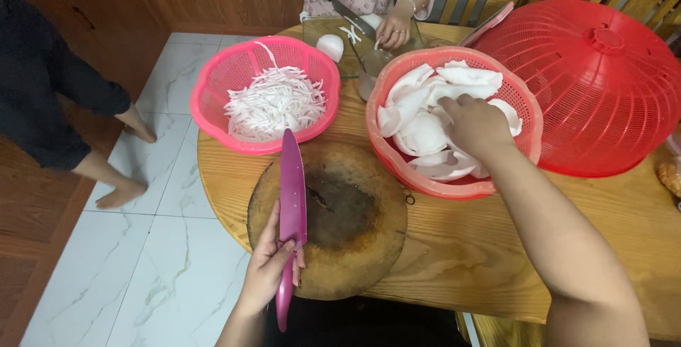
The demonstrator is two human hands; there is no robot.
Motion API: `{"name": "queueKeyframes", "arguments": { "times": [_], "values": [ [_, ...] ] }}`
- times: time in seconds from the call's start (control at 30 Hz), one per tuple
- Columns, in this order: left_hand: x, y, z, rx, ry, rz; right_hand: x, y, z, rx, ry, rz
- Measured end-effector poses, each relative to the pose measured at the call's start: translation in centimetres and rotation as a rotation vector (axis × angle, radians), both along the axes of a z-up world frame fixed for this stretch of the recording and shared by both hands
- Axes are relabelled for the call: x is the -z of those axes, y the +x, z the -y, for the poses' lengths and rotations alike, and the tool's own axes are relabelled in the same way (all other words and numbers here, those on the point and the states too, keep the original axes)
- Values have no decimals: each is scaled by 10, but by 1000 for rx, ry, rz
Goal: Slicing white coconut meat into thin strips using a knife on a wooden cutting board.
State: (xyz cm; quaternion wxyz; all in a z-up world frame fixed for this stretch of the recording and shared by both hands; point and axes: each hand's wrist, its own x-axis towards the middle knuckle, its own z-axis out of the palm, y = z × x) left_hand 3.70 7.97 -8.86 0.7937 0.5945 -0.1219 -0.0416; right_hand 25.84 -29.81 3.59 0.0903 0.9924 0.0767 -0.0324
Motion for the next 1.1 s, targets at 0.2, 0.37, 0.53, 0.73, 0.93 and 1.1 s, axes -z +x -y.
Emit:
{"name": "queueKeyframes", "arguments": {
  "times": [0.2,0.37,0.53,0.73,0.93,1.1],
  "values": [
    [2,-4,0,-4,-57,-28,6,2,24,96,199,309],
    [-1,-2,-2,31,-22,7,3,-68,23,-13,810,522],
    [-9,-1,1,47,-51,-79,24,-144,-61,207,1053,-167],
    [-7,-4,1,15,7,-69,72,-141,-103,158,910,-492],
    [-4,-3,3,25,24,-63,110,-143,-86,131,1065,-338],
    [9,3,9,-39,-50,9,106,-148,-86,175,1194,-345]
  ]
}}
